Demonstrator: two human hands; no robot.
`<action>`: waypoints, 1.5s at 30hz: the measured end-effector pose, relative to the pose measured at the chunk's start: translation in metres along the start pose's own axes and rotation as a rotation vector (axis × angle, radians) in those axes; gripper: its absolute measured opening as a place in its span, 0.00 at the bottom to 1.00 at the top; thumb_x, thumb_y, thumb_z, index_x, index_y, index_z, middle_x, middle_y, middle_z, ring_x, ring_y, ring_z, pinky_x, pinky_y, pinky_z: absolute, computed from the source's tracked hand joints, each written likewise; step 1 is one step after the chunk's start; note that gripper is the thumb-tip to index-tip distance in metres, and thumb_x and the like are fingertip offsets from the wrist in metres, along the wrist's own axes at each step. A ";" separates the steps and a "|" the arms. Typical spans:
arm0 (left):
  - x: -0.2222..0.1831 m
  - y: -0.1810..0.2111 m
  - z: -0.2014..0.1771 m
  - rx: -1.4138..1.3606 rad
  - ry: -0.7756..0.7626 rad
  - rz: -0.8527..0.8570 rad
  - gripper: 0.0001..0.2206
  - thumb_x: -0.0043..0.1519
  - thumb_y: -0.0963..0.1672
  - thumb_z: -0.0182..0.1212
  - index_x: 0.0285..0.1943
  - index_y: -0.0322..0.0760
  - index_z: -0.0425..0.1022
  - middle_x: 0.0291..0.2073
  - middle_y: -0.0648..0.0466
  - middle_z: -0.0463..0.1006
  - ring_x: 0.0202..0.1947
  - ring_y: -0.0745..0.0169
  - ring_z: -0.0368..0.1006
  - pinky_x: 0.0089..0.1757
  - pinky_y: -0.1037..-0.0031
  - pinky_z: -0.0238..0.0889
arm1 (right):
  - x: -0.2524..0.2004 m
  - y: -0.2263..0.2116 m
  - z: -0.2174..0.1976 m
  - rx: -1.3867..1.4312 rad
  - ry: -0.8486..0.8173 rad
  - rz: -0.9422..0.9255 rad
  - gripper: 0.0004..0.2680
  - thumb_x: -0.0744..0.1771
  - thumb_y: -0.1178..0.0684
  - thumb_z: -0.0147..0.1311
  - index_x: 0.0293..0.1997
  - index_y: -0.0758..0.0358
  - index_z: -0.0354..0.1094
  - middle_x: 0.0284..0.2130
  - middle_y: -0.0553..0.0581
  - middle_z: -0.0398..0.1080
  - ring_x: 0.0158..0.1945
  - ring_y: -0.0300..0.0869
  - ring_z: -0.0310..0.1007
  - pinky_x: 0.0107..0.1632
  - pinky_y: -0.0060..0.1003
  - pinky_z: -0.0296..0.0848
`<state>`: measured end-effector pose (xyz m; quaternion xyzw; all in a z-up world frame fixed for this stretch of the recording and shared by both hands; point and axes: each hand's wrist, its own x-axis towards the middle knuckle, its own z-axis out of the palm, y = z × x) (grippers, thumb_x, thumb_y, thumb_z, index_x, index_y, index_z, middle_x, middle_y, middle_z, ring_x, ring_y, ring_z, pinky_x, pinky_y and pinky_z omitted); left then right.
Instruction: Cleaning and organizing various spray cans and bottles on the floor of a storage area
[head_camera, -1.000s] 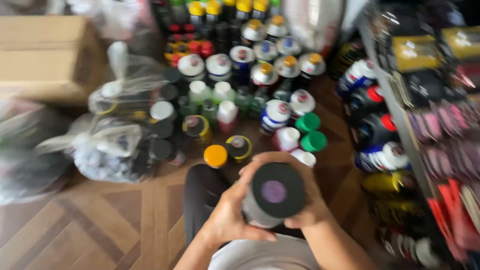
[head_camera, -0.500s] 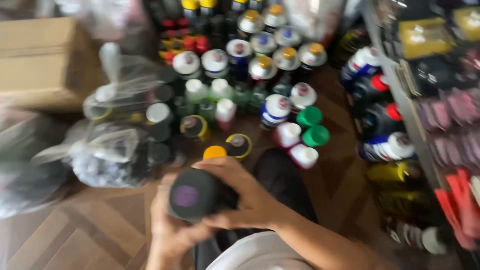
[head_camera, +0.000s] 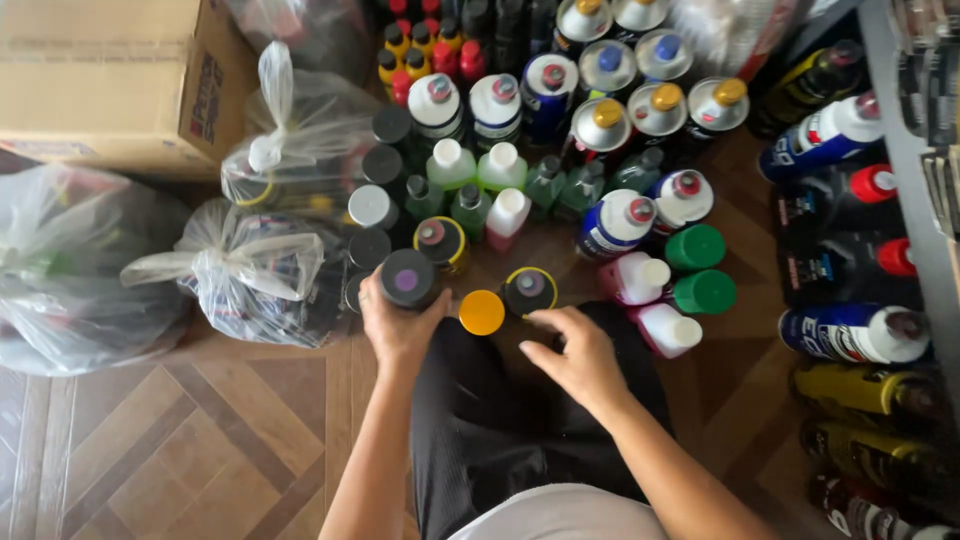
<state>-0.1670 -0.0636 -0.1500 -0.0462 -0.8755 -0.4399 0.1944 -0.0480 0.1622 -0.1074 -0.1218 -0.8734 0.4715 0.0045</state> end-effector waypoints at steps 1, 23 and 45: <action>-0.001 -0.013 0.011 0.038 -0.020 -0.029 0.42 0.33 0.48 0.85 0.59 0.37 0.70 0.47 0.44 0.73 0.49 0.40 0.72 0.50 0.52 0.68 | 0.005 0.008 0.003 -0.118 0.087 -0.057 0.15 0.58 0.46 0.72 0.48 0.47 0.79 0.36 0.47 0.78 0.42 0.43 0.81 0.43 0.36 0.81; -0.047 -0.063 0.052 0.226 -0.191 -0.265 0.42 0.45 0.45 0.76 0.71 0.34 0.61 0.57 0.38 0.73 0.51 0.33 0.72 0.49 0.54 0.69 | 0.191 -0.022 0.132 -0.501 -0.181 -0.460 0.32 0.54 0.63 0.67 0.65 0.57 0.58 0.65 0.61 0.59 0.53 0.57 0.70 0.51 0.48 0.76; -0.061 -0.148 0.097 0.169 -0.291 -0.448 0.28 0.51 0.45 0.71 0.61 0.31 0.70 0.44 0.39 0.81 0.40 0.37 0.78 0.40 0.59 0.72 | 0.133 -0.049 0.010 -0.256 0.034 -0.429 0.29 0.50 0.57 0.73 0.54 0.61 0.64 0.53 0.58 0.70 0.53 0.52 0.73 0.56 0.43 0.71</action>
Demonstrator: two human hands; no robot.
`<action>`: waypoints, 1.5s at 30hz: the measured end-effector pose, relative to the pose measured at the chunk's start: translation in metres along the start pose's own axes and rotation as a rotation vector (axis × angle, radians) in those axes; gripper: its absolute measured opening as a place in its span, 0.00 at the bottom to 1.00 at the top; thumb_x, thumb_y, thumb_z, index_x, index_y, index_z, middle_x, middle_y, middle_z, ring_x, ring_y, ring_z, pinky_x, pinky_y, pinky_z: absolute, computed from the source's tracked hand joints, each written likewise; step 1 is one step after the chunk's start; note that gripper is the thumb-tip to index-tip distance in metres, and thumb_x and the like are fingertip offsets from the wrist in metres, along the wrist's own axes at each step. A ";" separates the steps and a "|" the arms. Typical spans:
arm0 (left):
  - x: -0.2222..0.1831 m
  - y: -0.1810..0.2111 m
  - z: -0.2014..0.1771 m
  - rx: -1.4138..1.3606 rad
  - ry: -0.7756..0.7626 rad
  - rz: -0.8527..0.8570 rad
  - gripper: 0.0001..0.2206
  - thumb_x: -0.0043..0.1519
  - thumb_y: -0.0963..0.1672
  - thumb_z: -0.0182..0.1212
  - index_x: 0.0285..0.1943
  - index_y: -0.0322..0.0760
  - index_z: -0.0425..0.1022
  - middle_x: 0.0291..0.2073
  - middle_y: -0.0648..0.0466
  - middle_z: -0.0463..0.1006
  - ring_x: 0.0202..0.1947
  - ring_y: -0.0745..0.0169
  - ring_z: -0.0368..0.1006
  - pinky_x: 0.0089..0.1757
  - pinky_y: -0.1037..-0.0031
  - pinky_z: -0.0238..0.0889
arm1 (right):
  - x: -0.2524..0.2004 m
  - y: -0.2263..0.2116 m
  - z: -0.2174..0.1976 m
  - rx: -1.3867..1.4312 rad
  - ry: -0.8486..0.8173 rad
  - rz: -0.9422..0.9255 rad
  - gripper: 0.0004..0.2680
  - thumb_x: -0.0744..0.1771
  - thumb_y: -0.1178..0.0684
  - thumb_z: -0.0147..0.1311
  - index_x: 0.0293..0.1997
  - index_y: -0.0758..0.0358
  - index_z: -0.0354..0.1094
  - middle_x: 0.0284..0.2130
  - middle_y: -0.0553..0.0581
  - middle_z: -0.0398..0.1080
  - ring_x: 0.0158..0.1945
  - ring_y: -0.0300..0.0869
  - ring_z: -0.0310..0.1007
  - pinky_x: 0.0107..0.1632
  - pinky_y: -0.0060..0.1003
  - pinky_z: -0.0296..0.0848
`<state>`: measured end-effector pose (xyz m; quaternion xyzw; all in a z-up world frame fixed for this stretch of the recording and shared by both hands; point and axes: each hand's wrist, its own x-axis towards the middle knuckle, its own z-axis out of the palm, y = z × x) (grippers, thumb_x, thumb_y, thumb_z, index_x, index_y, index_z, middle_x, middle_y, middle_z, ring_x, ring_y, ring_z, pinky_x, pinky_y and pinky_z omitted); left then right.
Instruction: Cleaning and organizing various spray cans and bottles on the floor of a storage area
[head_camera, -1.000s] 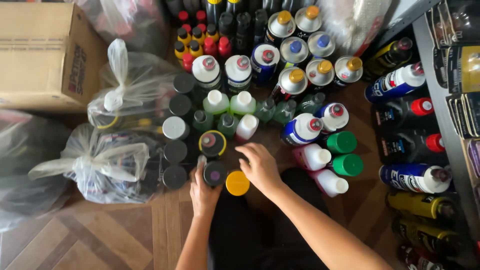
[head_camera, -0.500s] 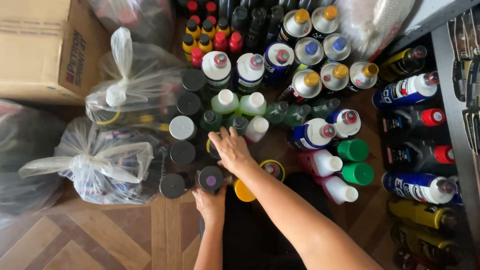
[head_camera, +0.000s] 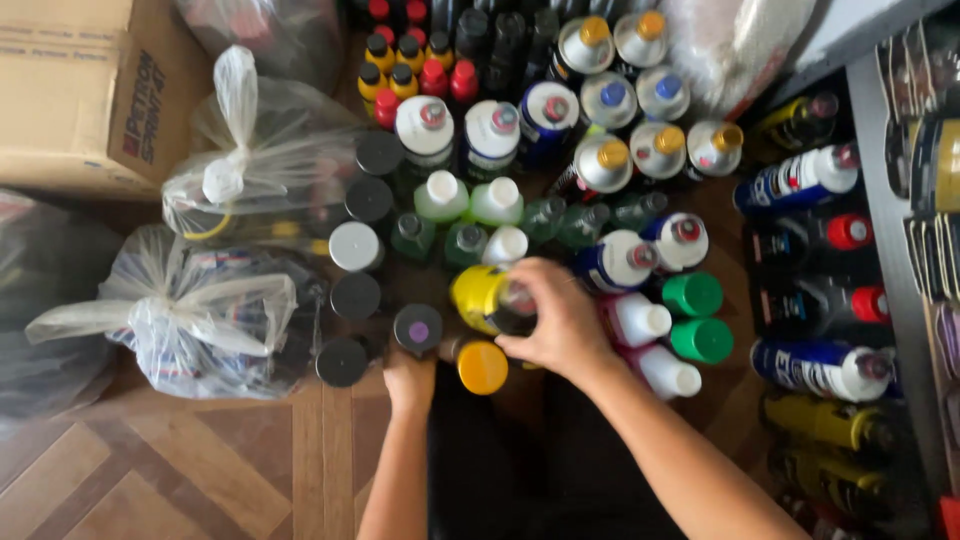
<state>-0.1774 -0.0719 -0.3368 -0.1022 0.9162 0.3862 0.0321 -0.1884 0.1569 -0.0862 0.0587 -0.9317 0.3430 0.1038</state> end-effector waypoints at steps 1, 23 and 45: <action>0.001 -0.012 0.002 0.031 0.002 0.062 0.20 0.50 0.41 0.67 0.52 0.27 0.75 0.37 0.39 0.83 0.34 0.38 0.80 0.36 0.62 0.73 | -0.008 -0.002 -0.014 0.069 0.075 0.021 0.29 0.51 0.58 0.74 0.55 0.64 0.65 0.52 0.61 0.70 0.52 0.53 0.73 0.57 0.43 0.72; -0.168 0.308 -0.119 -0.475 -0.417 0.745 0.16 0.60 0.40 0.62 0.59 0.37 0.76 0.64 0.36 0.71 0.63 0.36 0.71 0.54 0.58 0.67 | -0.150 -0.051 -0.130 0.075 0.341 0.114 0.29 0.52 0.53 0.71 0.57 0.70 0.66 0.53 0.66 0.72 0.54 0.58 0.74 0.56 0.47 0.72; -0.111 0.202 0.012 -0.880 -0.539 -0.412 0.18 0.65 0.42 0.54 0.56 0.18 0.81 0.34 0.35 0.86 0.25 0.51 0.74 0.29 0.68 0.68 | -0.063 0.274 -0.206 -0.195 0.844 0.402 0.28 0.53 0.59 0.73 0.55 0.67 0.64 0.46 0.64 0.69 0.47 0.56 0.69 0.56 0.46 0.69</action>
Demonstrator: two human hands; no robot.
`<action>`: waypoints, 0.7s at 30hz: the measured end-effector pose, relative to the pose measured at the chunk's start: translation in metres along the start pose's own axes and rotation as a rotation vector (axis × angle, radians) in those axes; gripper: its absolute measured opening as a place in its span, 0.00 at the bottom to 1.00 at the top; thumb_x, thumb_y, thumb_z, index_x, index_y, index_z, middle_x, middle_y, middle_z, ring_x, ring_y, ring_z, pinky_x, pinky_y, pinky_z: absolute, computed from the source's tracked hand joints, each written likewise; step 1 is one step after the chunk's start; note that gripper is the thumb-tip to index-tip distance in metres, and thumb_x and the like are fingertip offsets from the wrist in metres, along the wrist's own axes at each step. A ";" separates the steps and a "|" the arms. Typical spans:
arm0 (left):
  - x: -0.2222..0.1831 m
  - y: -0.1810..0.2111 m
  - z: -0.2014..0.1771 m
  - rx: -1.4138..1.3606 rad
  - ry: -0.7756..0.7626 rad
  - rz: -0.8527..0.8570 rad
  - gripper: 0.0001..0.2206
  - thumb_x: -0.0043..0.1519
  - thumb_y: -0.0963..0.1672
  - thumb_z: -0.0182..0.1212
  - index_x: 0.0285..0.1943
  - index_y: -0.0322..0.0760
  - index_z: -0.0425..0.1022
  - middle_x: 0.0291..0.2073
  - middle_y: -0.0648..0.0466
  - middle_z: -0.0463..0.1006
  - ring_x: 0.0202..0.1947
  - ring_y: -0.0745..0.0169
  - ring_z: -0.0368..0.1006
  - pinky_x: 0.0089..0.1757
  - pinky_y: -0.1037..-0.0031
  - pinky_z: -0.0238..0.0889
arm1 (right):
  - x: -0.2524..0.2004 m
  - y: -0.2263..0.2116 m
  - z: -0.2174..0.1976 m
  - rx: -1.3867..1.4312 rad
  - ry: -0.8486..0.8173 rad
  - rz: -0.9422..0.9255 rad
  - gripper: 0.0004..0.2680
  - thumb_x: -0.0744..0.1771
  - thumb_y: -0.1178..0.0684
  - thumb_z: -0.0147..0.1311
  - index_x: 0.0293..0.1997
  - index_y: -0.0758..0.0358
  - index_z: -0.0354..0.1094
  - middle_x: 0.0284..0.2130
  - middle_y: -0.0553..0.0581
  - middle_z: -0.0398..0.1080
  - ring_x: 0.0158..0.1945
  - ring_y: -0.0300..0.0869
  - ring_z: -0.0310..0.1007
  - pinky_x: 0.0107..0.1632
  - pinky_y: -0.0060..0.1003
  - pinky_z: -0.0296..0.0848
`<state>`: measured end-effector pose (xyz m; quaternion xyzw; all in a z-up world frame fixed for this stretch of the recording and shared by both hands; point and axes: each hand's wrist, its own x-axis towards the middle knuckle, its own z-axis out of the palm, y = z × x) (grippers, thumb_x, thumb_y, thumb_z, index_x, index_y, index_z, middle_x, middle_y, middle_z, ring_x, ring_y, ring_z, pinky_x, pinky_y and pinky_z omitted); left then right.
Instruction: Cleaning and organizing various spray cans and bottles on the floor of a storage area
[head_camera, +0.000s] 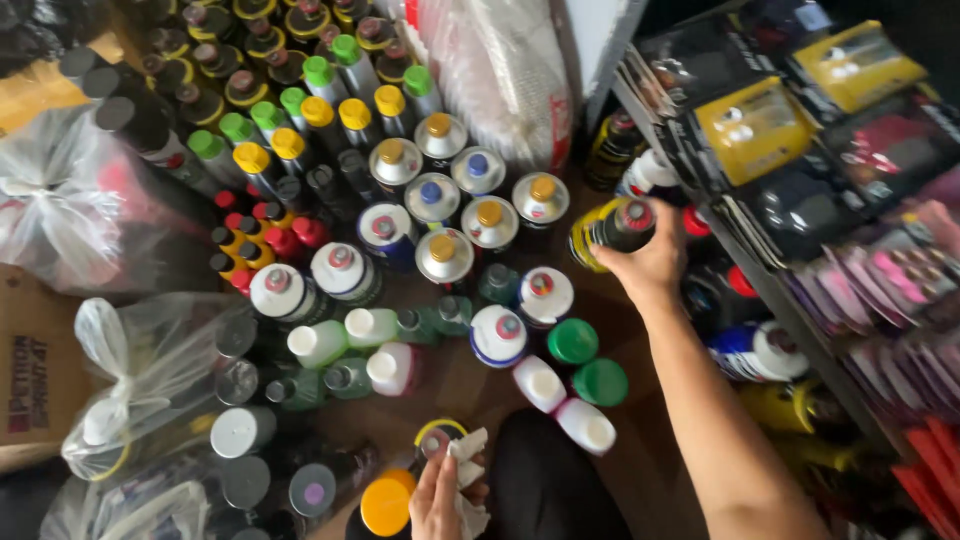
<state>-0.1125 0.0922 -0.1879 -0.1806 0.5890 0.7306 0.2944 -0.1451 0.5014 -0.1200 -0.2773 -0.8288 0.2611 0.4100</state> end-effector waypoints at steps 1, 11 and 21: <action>0.012 -0.015 -0.012 -0.008 -0.024 -0.009 0.18 0.65 0.42 0.54 0.57 0.19 0.80 0.35 0.33 0.86 0.25 0.48 0.75 0.28 0.66 0.70 | -0.001 0.029 0.021 -0.071 -0.054 0.008 0.29 0.52 0.55 0.75 0.55 0.67 0.64 0.46 0.66 0.70 0.48 0.59 0.70 0.56 0.48 0.68; 0.032 -0.050 -0.027 0.127 0.129 -0.078 0.16 0.62 0.41 0.61 0.55 0.24 0.83 0.30 0.37 0.87 0.16 0.52 0.71 0.22 0.70 0.63 | -0.034 0.106 0.104 -0.091 -0.273 0.164 0.28 0.52 0.51 0.76 0.55 0.64 0.66 0.46 0.63 0.71 0.48 0.55 0.71 0.54 0.46 0.70; -0.035 0.049 0.005 0.204 0.116 -0.037 0.16 0.66 0.46 0.50 0.55 0.31 0.78 0.34 0.46 0.80 0.28 0.60 0.68 0.31 0.72 0.63 | -0.153 -0.123 0.012 0.308 -0.593 0.075 0.21 0.59 0.59 0.67 0.56 0.67 0.66 0.45 0.58 0.72 0.45 0.46 0.73 0.50 0.37 0.73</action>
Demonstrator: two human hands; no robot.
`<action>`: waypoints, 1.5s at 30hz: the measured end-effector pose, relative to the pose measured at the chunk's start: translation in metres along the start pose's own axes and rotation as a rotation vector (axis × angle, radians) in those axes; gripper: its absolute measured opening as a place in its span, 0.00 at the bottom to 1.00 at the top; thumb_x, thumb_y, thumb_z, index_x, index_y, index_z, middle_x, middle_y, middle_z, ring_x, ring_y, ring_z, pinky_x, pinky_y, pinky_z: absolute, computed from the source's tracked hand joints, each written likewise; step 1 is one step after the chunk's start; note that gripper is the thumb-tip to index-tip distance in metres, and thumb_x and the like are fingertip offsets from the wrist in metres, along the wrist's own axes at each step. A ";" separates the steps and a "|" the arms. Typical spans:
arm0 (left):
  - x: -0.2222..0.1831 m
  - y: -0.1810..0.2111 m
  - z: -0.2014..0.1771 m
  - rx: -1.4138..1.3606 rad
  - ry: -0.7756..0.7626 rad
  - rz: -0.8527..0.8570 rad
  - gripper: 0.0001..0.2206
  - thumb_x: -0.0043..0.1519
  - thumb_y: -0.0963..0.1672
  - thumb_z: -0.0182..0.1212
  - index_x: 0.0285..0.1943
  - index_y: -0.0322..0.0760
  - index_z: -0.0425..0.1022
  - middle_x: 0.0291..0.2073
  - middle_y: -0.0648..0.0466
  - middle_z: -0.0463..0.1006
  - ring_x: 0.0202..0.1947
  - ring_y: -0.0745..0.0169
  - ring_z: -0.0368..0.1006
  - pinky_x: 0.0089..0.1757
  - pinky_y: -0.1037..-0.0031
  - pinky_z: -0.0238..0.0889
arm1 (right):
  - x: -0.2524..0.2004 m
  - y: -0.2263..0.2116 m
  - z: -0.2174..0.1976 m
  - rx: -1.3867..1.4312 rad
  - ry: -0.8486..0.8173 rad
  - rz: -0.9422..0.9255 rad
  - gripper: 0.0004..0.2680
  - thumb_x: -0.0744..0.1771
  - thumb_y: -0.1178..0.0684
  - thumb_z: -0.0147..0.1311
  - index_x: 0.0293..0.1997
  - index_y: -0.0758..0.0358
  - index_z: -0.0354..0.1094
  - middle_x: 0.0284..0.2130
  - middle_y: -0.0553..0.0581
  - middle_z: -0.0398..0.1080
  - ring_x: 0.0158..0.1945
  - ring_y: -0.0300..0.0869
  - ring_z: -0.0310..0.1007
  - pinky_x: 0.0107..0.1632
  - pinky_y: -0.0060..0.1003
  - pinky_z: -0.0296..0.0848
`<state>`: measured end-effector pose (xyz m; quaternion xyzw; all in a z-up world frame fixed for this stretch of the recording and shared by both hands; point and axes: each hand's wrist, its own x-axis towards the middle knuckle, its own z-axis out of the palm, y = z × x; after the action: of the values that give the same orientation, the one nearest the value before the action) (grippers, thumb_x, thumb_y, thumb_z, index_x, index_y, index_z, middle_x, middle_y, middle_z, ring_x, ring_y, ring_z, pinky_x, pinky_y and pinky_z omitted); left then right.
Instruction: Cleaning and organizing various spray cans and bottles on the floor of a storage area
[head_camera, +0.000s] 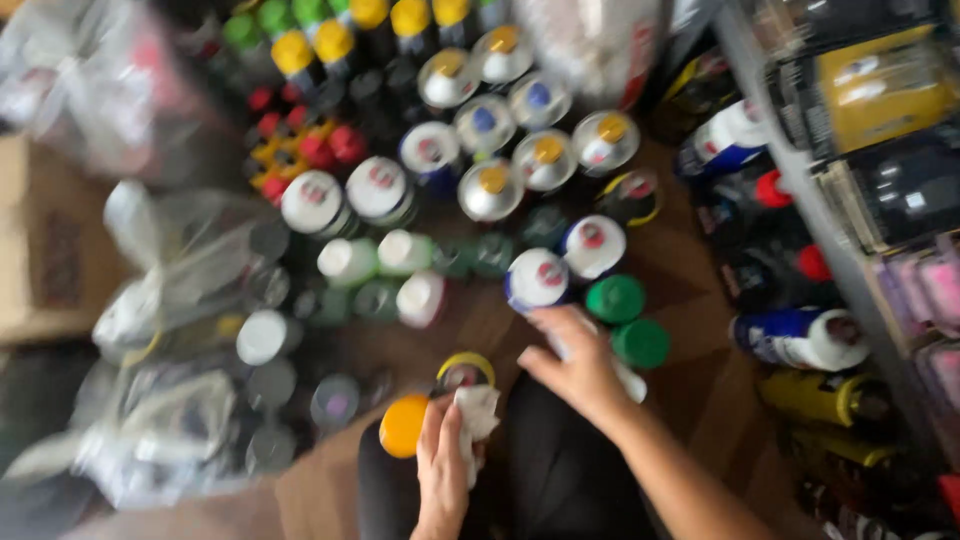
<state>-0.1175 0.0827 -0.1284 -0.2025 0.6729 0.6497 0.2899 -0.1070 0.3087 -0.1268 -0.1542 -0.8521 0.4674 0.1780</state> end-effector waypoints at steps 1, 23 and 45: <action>-0.009 0.005 -0.006 0.078 0.011 0.058 0.17 0.65 0.46 0.51 0.51 0.30 0.81 0.32 0.48 0.81 0.28 0.61 0.68 0.32 0.73 0.63 | -0.023 -0.005 0.023 0.044 -0.239 0.012 0.27 0.57 0.58 0.69 0.62 0.66 0.64 0.54 0.59 0.72 0.54 0.48 0.75 0.57 0.38 0.72; -0.065 0.057 -0.022 0.506 -0.055 1.213 0.14 0.52 0.36 0.63 0.47 0.37 0.79 0.54 0.48 0.77 0.58 0.37 0.71 0.59 0.55 0.64 | -0.093 -0.087 0.056 -0.107 -0.158 -0.137 0.25 0.53 0.53 0.67 0.54 0.63 0.66 0.45 0.61 0.76 0.44 0.53 0.78 0.47 0.41 0.75; -0.098 0.053 -0.059 0.312 -0.139 0.736 0.15 0.66 0.48 0.50 0.57 0.43 0.76 0.38 0.51 0.83 0.38 0.54 0.77 0.44 0.67 0.69 | -0.115 -0.178 -0.017 0.441 -0.138 0.007 0.34 0.49 0.57 0.75 0.61 0.65 0.66 0.48 0.58 0.75 0.49 0.42 0.75 0.59 0.38 0.70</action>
<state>-0.0861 0.0178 -0.0250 0.1429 0.7697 0.6124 0.1099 -0.0143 0.1805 0.0154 -0.0821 -0.7391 0.6522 0.1473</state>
